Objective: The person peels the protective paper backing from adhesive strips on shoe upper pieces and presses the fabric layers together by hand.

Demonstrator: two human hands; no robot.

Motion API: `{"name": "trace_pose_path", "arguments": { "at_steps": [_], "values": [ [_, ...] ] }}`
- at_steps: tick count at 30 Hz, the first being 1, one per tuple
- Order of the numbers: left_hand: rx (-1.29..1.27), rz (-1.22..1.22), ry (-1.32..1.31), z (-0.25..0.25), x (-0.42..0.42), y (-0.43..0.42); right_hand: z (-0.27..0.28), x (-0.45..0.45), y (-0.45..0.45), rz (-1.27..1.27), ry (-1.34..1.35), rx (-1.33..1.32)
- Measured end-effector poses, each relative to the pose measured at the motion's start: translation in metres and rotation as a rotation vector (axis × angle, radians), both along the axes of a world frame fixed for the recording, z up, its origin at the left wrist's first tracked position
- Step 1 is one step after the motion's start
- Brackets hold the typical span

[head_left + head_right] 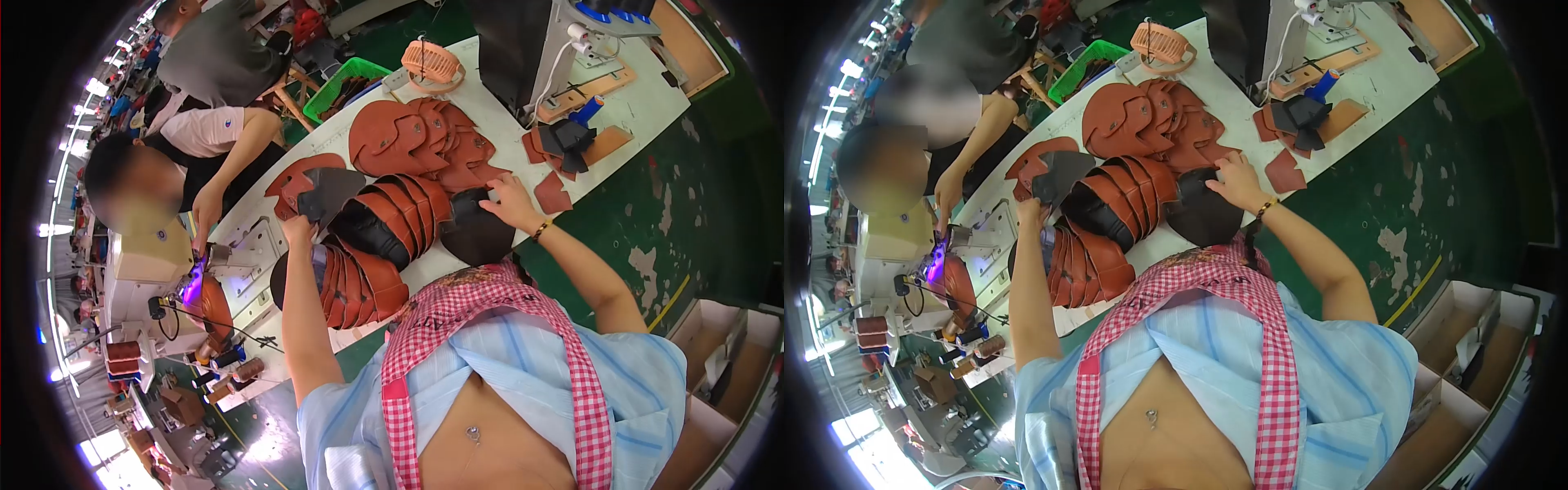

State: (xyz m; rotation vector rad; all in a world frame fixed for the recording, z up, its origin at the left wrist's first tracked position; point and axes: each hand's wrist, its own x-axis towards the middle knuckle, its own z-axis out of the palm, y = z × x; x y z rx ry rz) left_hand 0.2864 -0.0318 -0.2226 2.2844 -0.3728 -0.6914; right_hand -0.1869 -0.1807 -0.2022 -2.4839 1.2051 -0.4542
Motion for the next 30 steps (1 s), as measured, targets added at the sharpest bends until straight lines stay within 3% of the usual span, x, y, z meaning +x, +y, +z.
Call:
{"name": "trace_pose_path", "arguments": {
  "at_steps": [1,2,4,7,9,10,11,15,18,24,27,30],
  "values": [
    [0.237,-0.161,-0.215,-0.004,0.005,-0.004,-0.003,0.003,0.005,-0.047,-0.085,0.011],
    [0.116,-0.258,-0.492,-0.012,0.005,-0.006,-0.004,0.001,0.007,-0.025,-0.113,0.041],
    [-0.14,-0.435,-1.045,0.06,-0.068,-0.015,-0.001,0.001,0.008,0.03,-0.172,0.101],
    [-0.576,-0.836,-0.682,0.141,-0.187,-0.025,0.03,-0.002,-0.009,0.105,-0.206,0.644],
    [-0.646,-1.233,-0.783,0.162,-0.244,-0.026,0.052,0.003,-0.024,0.215,-0.417,0.702],
    [-0.594,-1.255,-0.894,0.16,-0.265,-0.022,0.069,0.004,-0.029,0.268,-0.525,0.726],
    [-0.623,-1.217,-0.876,0.161,-0.279,-0.025,0.106,0.007,-0.026,0.223,-0.53,0.839],
    [-0.647,-1.097,-0.801,0.168,-0.295,-0.035,0.157,-0.001,-0.026,0.117,-0.623,1.19],
    [-0.651,-1.119,-0.968,0.172,-0.296,-0.034,0.178,-0.003,-0.002,0.413,-0.612,1.113],
    [-0.47,-1.307,-1.487,0.185,-0.294,-0.02,0.176,-0.001,0.012,0.442,-0.468,1.11],
    [-0.371,-1.311,-1.348,0.187,-0.297,-0.017,0.174,0.001,0.012,0.55,-0.366,0.904],
    [-0.379,-1.171,-0.745,0.203,-0.295,-0.024,0.186,0.001,0.014,0.636,-0.26,0.697]
  ]
}}
